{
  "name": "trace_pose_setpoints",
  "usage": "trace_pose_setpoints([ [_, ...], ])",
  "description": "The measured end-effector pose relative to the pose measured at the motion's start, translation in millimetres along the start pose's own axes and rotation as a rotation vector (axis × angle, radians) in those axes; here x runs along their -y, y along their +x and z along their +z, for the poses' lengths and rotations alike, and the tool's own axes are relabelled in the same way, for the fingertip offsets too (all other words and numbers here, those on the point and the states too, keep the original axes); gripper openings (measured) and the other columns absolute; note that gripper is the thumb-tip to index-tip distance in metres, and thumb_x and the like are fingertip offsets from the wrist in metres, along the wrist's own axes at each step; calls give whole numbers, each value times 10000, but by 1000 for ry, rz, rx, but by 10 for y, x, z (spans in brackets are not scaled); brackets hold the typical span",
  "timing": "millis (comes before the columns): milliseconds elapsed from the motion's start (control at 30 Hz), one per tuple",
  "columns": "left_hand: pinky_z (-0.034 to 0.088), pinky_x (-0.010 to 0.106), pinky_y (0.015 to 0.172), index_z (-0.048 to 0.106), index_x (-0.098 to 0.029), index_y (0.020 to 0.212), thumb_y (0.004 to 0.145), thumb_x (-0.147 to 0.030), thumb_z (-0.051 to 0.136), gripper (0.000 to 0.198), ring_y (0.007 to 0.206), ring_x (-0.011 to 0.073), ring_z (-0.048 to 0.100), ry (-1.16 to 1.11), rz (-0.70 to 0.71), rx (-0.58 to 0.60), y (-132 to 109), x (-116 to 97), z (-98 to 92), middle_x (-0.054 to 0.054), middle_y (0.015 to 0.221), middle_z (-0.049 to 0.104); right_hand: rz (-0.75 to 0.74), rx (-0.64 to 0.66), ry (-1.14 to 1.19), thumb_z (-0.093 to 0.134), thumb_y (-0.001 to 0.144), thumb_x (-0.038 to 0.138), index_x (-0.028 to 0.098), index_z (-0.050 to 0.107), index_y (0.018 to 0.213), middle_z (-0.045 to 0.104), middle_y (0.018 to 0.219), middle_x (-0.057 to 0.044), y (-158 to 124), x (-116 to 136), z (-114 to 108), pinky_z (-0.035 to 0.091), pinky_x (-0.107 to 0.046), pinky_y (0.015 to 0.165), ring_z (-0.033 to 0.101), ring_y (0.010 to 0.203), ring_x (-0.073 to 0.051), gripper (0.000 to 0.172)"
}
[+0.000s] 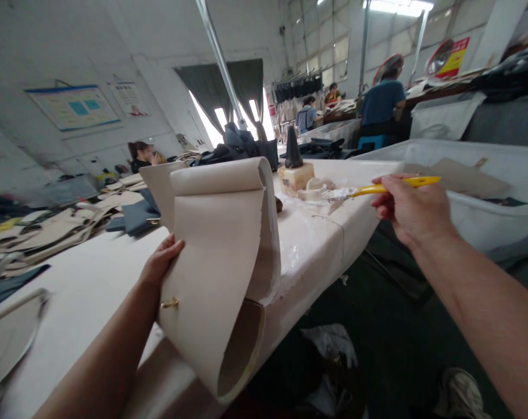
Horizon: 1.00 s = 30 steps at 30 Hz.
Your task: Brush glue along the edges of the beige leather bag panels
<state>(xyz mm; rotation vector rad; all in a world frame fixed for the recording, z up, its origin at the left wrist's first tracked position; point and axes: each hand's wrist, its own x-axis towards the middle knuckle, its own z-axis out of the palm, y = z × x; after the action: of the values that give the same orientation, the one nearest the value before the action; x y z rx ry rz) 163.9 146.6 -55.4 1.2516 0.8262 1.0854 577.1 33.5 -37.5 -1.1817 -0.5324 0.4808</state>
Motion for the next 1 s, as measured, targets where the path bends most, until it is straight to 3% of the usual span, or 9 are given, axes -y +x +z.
trace_pose_setpoints([
  [267,565,255,516,660,-204,1000,585,-297,824,456,572,191,673,-60,-100,-4,-5,-18,-64,30,767,728,-40,-65,-164,505,862,128,125,592,788,514,504,7,956,-364,568,345,-156,333,397,343,-71,114],
  [433,581,288,535,665,-207,1012,602,-288,814,443,603,220,688,-78,-122,25,-2,-7,-84,49,792,735,45,-51,-378,572,837,125,121,573,711,510,497,-2,1256,-640,959,367,-179,346,438,361,-90,127],
  [567,581,281,548,673,-201,1002,621,-288,807,413,618,221,693,-92,-125,51,-7,-16,-76,59,809,737,107,-25,-533,605,858,171,105,559,697,500,506,12,1396,-776,1132,410,-195,398,463,400,-90,180],
  [733,580,274,537,685,-198,981,610,-276,815,401,602,215,689,-128,-121,52,-1,-27,-76,57,777,734,-59,31,-591,546,894,213,100,617,880,556,583,-23,1367,-695,1054,432,-217,445,498,444,-109,134],
  [833,576,272,519,694,-188,944,583,-273,832,395,567,205,679,-150,-127,74,14,-35,-69,58,743,730,-178,204,-662,586,838,208,121,658,934,574,578,-24,1236,-638,874,444,-255,484,529,472,-152,148],
  [933,571,262,506,695,-181,927,572,-269,840,393,565,200,677,-162,-126,82,18,-45,-58,61,739,729,-308,427,-726,656,719,145,176,717,804,663,750,-33,1074,-607,673,488,-296,747,626,733,-203,109],
  [1000,570,260,504,692,-172,922,568,-270,843,397,568,200,677,-162,-119,90,14,-48,-56,66,748,731,-359,526,-737,669,660,113,208,728,722,685,856,-22,975,-582,561,432,-312,917,618,910,-228,128],
])
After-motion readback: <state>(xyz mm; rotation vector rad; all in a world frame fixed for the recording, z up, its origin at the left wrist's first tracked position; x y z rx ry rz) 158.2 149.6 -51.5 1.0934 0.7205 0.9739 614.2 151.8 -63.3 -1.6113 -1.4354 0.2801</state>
